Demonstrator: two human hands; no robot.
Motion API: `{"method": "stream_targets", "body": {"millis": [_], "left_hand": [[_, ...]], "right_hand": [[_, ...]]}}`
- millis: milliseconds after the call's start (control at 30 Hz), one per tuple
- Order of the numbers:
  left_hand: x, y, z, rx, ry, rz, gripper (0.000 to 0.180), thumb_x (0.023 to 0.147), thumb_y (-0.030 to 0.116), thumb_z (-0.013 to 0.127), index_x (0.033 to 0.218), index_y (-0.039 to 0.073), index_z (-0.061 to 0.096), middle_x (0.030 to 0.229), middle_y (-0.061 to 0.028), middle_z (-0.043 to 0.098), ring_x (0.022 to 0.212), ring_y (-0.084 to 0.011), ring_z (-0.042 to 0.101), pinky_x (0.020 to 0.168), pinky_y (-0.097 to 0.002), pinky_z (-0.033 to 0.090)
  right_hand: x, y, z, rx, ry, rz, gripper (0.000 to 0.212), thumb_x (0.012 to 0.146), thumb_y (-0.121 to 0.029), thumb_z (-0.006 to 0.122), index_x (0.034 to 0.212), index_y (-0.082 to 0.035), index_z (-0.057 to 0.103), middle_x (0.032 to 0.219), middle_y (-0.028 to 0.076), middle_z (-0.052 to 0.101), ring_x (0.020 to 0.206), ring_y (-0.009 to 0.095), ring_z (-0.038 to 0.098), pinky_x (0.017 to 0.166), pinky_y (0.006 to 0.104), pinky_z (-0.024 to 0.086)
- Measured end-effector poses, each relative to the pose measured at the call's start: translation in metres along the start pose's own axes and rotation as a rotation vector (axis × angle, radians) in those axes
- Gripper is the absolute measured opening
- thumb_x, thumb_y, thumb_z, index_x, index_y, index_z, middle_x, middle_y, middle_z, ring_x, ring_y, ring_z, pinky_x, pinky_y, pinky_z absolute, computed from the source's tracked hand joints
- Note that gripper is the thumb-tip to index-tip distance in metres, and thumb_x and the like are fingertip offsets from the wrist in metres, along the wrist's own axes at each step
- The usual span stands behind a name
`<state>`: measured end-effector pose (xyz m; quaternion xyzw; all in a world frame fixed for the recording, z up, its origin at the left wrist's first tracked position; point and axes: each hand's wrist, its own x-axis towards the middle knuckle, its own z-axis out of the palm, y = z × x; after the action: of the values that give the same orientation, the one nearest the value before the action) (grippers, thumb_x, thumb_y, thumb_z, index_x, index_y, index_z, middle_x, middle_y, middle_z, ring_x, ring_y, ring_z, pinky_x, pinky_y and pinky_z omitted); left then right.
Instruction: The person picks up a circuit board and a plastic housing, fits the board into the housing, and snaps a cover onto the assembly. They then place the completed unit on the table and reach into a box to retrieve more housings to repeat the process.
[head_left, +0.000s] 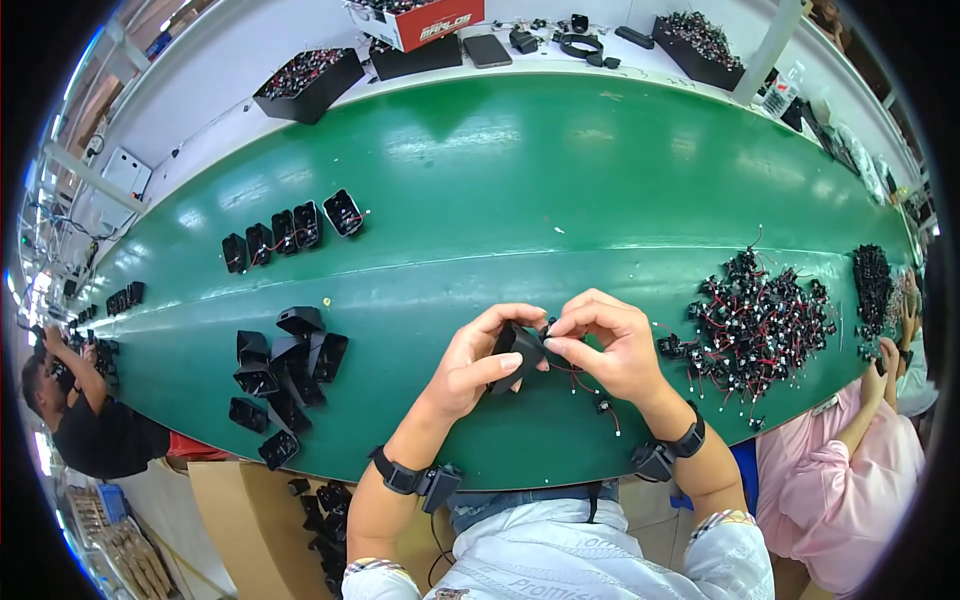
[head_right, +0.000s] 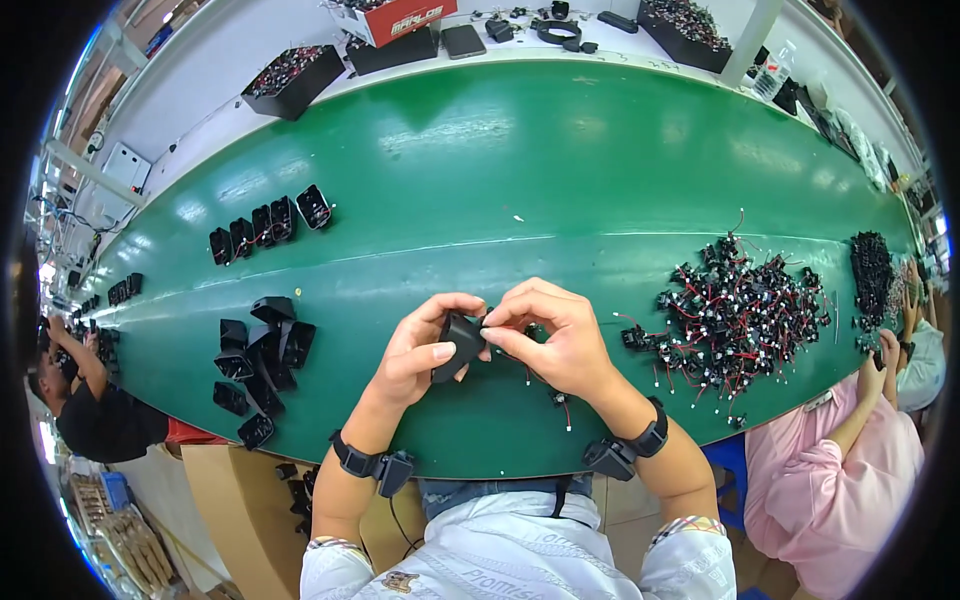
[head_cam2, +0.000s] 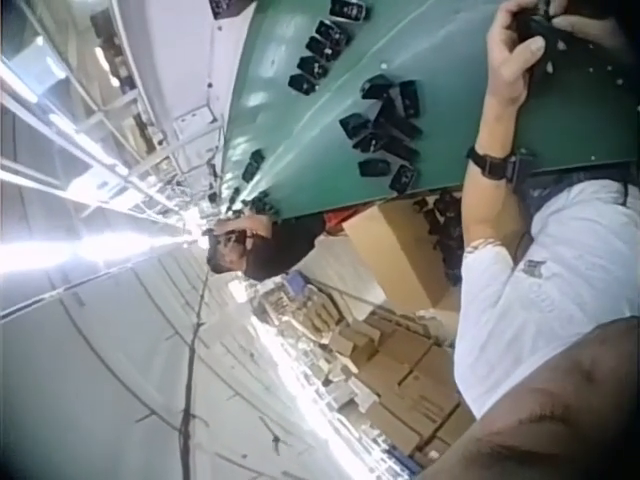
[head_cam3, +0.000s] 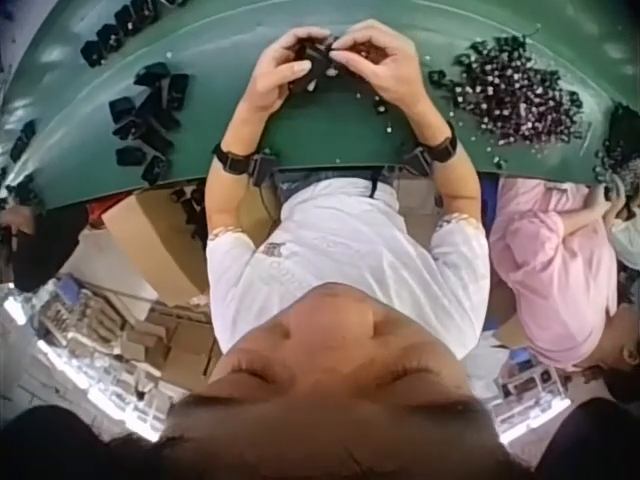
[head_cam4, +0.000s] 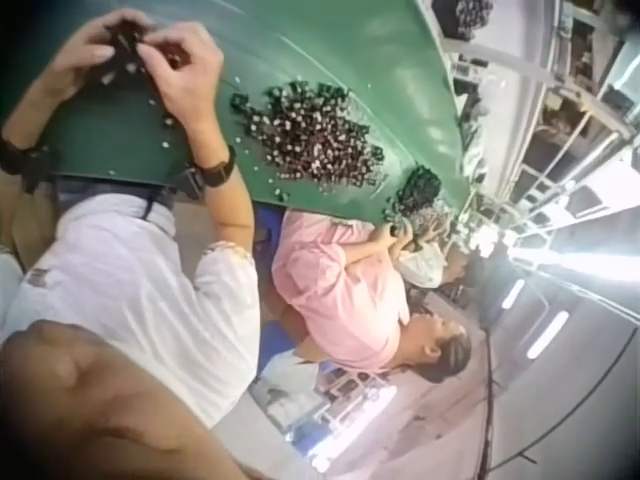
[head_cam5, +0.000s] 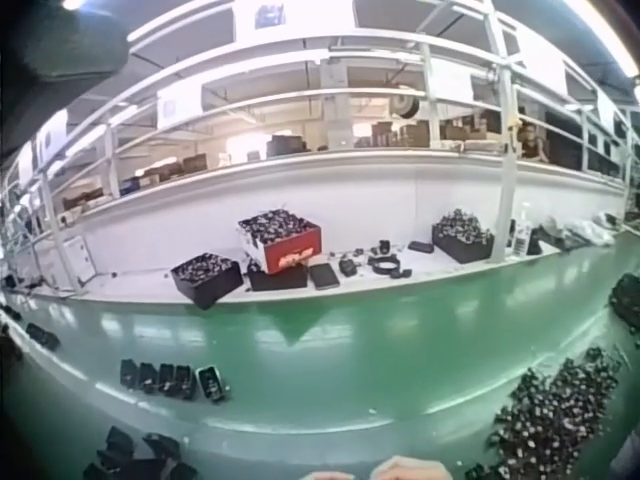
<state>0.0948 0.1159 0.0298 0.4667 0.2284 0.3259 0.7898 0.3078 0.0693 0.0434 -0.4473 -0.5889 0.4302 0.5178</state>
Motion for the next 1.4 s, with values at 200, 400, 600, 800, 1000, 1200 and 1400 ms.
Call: {"method": "stream_targets", "body": {"millis": [200,400,600,800,1000,1200,1400], "left_hand": [[0.001,-0.004,-0.005,-0.022,-0.011,-0.002,0.062,0.083,0.016,0.068,0.14,0.001,0.047,0.128,-0.0106,0.054,0.107,-0.0191,0.062,0.077,-0.0282,0.053],[-0.005,0.003,-0.001,0.13,-0.001,0.061,0.09,0.074,0.006,0.076,0.153,0.004,0.034,0.14,-0.0124,0.047,0.127,-0.0211,0.05,0.108,-0.0366,0.041],[-0.007,-0.002,0.008,0.557,0.116,0.141,0.1,0.07,0.007,0.086,0.153,0.005,0.032,0.136,-0.0128,0.054,0.114,-0.0205,0.061,0.092,-0.031,0.054],[-0.013,0.007,0.007,0.866,0.149,0.327,0.088,0.069,0.01,0.085,0.145,0.004,0.039,0.132,-0.0097,0.061,0.099,-0.0142,0.065,0.069,-0.0254,0.052],[-0.018,0.013,0.007,0.792,0.089,0.34,0.093,0.07,0.007,0.083,0.15,0.004,0.037,0.135,-0.0116,0.06,0.098,-0.0144,0.065,0.068,-0.0255,0.051],[-0.014,0.011,0.005,0.697,0.085,0.287,0.09,0.071,-0.003,0.079,0.15,0.003,0.037,0.14,-0.0139,0.054,0.097,-0.0142,0.063,0.069,-0.0247,0.051],[-0.011,0.005,0.004,0.673,0.071,0.256,0.083,0.07,-0.007,0.079,0.145,0.002,0.044,0.14,-0.0137,0.051,0.104,-0.0174,0.062,0.079,-0.0292,0.056]], "right_hand": [[0.001,0.008,0.001,0.061,0.035,-0.021,0.013,0.087,0.007,0.069,0.1,0.004,0.072,0.103,0.011,0.067,0.091,0.014,0.066,0.079,0.0268,0.056],[-0.002,0.011,0.001,0.196,0.019,0.001,0.013,0.087,0.005,0.069,0.1,0.004,0.07,0.107,0.012,0.069,0.091,0.014,0.067,0.078,0.0269,0.056],[-0.002,-0.006,0.009,-0.123,0.002,-0.185,0.02,0.078,0.006,0.075,0.096,-0.001,0.071,0.093,0.008,0.074,0.083,0.016,0.068,0.073,0.0273,0.055],[-0.001,-0.01,0.012,-0.355,-0.048,-0.458,0.026,0.074,0.004,0.081,0.096,-0.006,0.071,0.089,0.005,0.075,0.08,0.017,0.068,0.066,0.0287,0.056],[-0.003,-0.006,0.016,-0.228,-0.048,-0.406,0.028,0.077,0.003,0.082,0.1,-0.005,0.068,0.09,0.005,0.075,0.077,0.016,0.068,0.06,0.0262,0.055],[-0.005,-0.007,0.021,-0.248,-0.043,-0.334,0.034,0.076,0.008,0.078,0.107,-0.002,0.067,0.087,0.007,0.073,0.08,0.017,0.065,0.068,0.0276,0.052],[-0.004,-0.009,0.019,-0.475,0.054,-0.296,0.025,0.075,0.005,0.076,0.098,-0.002,0.073,0.088,0.009,0.068,0.075,0.016,0.062,0.064,0.0278,0.05]]}}
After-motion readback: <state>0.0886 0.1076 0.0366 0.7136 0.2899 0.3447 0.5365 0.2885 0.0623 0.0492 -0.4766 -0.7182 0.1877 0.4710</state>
